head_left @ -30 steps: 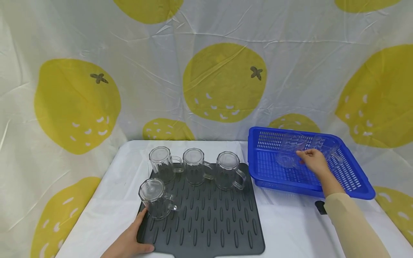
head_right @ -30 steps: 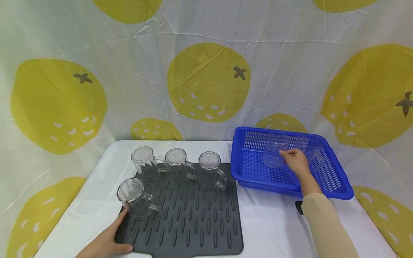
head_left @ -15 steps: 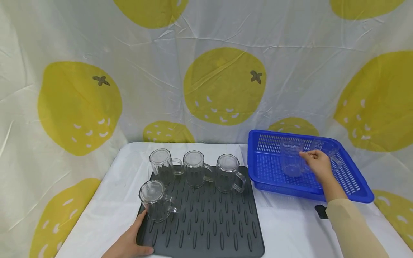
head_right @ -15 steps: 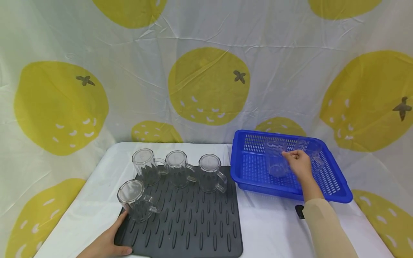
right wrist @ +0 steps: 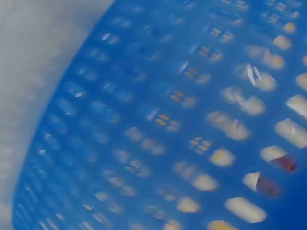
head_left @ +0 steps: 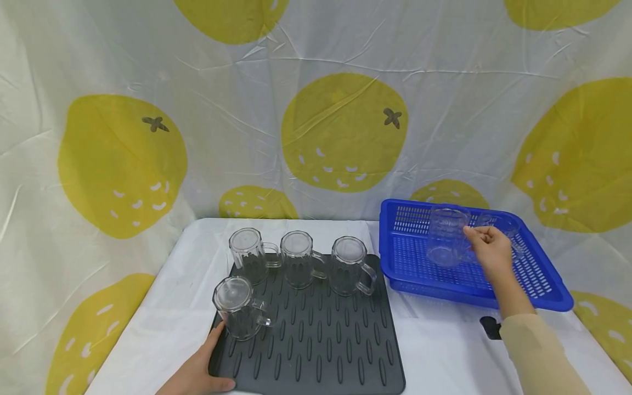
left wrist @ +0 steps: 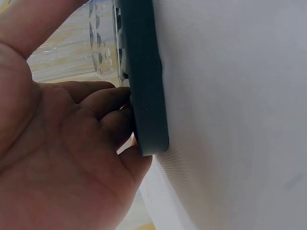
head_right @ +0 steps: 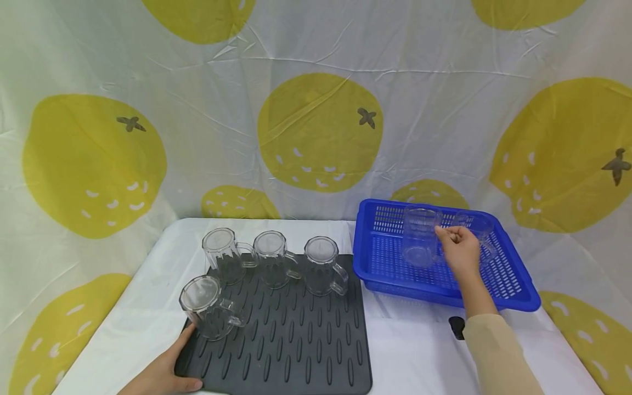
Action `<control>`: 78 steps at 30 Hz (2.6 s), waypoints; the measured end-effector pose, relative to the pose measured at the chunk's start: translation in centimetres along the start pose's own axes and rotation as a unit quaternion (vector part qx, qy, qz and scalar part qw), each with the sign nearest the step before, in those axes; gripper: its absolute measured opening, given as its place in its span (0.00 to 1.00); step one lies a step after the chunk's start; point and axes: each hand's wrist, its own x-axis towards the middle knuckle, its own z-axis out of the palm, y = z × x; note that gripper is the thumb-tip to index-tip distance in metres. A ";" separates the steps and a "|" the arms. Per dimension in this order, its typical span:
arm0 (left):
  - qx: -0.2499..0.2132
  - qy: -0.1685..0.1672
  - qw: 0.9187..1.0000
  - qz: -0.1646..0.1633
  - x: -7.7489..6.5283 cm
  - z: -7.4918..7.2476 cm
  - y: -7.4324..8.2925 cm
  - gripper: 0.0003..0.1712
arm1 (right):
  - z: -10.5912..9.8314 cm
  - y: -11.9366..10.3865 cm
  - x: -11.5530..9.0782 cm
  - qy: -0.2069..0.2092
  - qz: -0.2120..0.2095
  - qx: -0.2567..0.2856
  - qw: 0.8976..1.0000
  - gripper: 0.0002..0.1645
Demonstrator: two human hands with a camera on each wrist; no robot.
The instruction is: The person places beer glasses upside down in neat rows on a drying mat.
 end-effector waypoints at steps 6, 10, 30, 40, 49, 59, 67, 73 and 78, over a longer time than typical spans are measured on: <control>-0.009 -0.006 1.000 -0.002 0.1 0.0 -0.1 0.71 | 0.9 -1.6 -1.2 0.072 -0.046 0.002 0.996 0.12; -0.013 -0.009 1.000 0.001 0.1 0.0 -0.2 0.71 | 1.4 -2.8 -2.0 0.105 -0.059 0.042 0.992 0.05; 0.003 -0.007 1.000 0.002 0.2 -0.1 -0.2 0.73 | 2.7 -7.5 -6.1 0.091 -0.165 0.138 0.972 0.04; -0.001 -0.014 1.000 0.016 0.2 -0.2 -0.4 0.72 | 3.7 -8.8 -7.5 0.059 -0.182 0.191 0.963 0.06; -0.006 -0.015 1.000 0.013 0.2 -0.3 -0.4 0.73 | 4.9 -9.6 -9.1 0.023 -0.184 0.193 0.964 0.05; -0.020 -0.015 1.000 0.012 0.2 -0.2 -0.3 0.73 | 7.0 -9.5 -10.3 -0.061 -0.266 0.271 0.923 0.04; -0.026 -0.014 1.000 0.008 0.3 -0.1 -0.3 0.74 | 8.5 -9.7 -11.1 -0.093 -0.272 0.281 0.916 0.08; -0.026 -0.010 1.000 0.008 0.2 -0.1 -0.3 0.75 | 9.6 -9.8 -11.8 -0.119 -0.271 0.280 0.913 0.11; -0.029 -0.010 0.999 0.009 0.2 -0.1 -0.3 0.75 | 10.3 -10.0 -12.4 -0.142 -0.260 0.271 0.916 0.10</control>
